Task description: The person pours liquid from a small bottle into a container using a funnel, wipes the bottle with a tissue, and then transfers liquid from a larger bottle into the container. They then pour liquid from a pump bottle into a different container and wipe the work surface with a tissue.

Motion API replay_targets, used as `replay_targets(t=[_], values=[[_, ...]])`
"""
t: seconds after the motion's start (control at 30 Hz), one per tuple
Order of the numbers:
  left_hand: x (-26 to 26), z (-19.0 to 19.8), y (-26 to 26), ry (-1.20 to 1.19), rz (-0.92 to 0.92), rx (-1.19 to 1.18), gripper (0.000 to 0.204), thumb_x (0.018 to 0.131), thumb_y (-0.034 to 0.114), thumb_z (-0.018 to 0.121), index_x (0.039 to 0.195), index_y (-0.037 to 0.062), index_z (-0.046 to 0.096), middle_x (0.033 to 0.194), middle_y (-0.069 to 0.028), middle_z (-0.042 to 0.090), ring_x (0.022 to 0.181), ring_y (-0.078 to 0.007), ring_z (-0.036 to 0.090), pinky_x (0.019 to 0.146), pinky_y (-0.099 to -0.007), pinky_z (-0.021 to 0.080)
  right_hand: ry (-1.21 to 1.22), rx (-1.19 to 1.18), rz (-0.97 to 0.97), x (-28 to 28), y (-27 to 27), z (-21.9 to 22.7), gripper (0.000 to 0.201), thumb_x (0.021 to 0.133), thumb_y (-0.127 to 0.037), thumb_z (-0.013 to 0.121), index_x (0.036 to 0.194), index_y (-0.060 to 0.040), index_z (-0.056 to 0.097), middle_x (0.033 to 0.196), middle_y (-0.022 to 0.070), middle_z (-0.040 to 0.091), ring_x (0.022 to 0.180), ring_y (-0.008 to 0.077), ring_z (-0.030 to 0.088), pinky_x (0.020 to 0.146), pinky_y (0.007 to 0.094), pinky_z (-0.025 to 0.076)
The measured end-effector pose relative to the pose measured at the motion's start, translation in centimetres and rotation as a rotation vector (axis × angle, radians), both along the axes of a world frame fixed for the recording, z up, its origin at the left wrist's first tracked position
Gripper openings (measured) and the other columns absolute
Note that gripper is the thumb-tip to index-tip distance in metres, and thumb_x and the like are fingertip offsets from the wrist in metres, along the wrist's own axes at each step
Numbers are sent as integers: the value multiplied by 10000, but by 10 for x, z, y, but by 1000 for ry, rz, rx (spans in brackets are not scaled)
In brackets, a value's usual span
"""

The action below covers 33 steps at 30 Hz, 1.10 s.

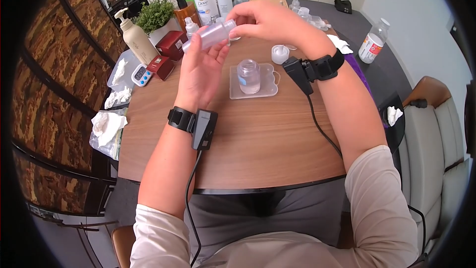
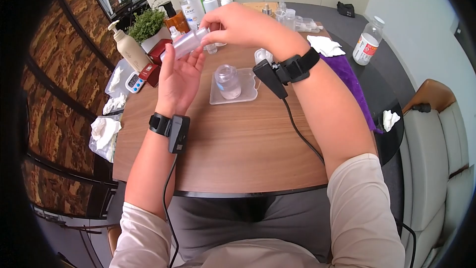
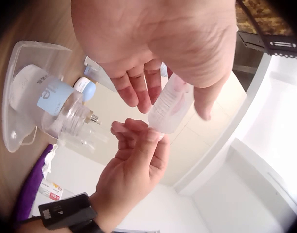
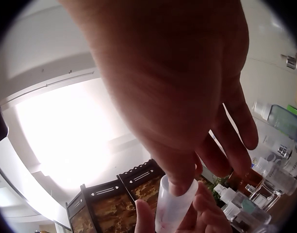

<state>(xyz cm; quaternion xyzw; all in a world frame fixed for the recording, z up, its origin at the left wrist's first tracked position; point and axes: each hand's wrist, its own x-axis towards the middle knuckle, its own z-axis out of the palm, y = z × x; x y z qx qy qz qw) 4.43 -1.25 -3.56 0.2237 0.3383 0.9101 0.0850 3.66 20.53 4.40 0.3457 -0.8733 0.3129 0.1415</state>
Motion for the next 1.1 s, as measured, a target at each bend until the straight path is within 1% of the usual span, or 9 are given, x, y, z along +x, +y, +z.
replay_targets(t=[0.1, 0.13, 0.23, 0.3, 0.47, 0.67, 0.9, 1.03, 1.1], values=[[-8, -6, -10, -18, -155, -63, 517, 1087, 511, 585, 1360, 72, 583, 1160, -55, 685, 1000, -170, 633, 903, -316, 513, 85, -77, -25, 0, 8, -3, 385, 922, -359, 806, 1140, -44, 767, 874, 93, 749, 779, 209, 673, 710, 351, 527], [-12, -11, -12, -19, -151, -62, 517, 1087, 511, 585, 1360, 72, 583, 1160, -55, 685, 1000, -170, 633, 903, -316, 513, 70, -60, -49, 1, 10, -2, 329, 955, -328, 771, 1133, -52, 767, 818, 57, 710, 736, 170, 623, 687, 330, 497], [-19, -16, -12, -21, -146, -146, 479, 1088, 462, 609, 1368, 75, 582, 1074, -37, 676, 926, -142, 610, 830, -291, 502, 44, 16, -72, 9, 12, 6, 283, 1001, -322, 716, 1088, -57, 762, 750, 20, 656, 691, 130, 561, 654, 313, 455], [-14, -13, -6, 24, -3, -167, 397, 1105, 379, 599, 1361, 76, 583, 1058, -33, 673, 941, -123, 612, 848, -270, 505, 27, 67, -75, 11, 12, 9, 300, 1016, -348, 697, 1050, -56, 756, 738, 19, 640, 689, 127, 550, 643, 317, 444], [-6, -8, -2, 92, 16, -228, 387, 1104, 257, 611, 1424, 43, 570, 1147, -71, 699, 978, -120, 626, 895, -278, 516, -70, -40, -70, 12, 14, 7, 417, 1061, -421, 620, 877, -48, 636, 705, 8, 530, 652, 120, 467, 604, 325, 391], [1, -1, 0, 242, 189, -406, 469, 1063, 164, 680, 1486, -9, 573, 1226, -90, 708, 984, -113, 634, 890, -274, 519, -45, -64, -34, 6, 17, 6, 397, 1055, -389, 619, 857, -47, 588, 705, -7, 455, 666, 129, 422, 606, 325, 373], [3, -2, 3, 383, 441, -674, 467, 1041, 133, 703, 1458, -42, 591, 1201, -67, 727, 988, -101, 655, 859, -259, 522, -12, -38, -84, 12, 13, 8, 385, 1040, -404, 616, 974, -32, 694, 781, 74, 626, 737, 200, 551, 686, 369, 445], [3, -9, 4, 467, 381, -725, 414, 1051, 175, 693, 1400, -38, 627, 1202, -67, 735, 1030, -116, 681, 890, -277, 530, 84, -44, 9, 7, 8, 5, 350, 1022, -340, 642, 1160, -33, 741, 899, 103, 711, 834, 249, 647, 772, 394, 508], [8, -2, 2, 411, 232, -672, 383, 1067, 227, 671, 1352, -28, 648, 1209, -79, 738, 1080, -135, 690, 932, -297, 530, 156, -61, 79, 6, 3, 4, 357, 1016, -317, 650, 1218, -39, 747, 932, 109, 727, 864, 261, 671, 799, 399, 525]])
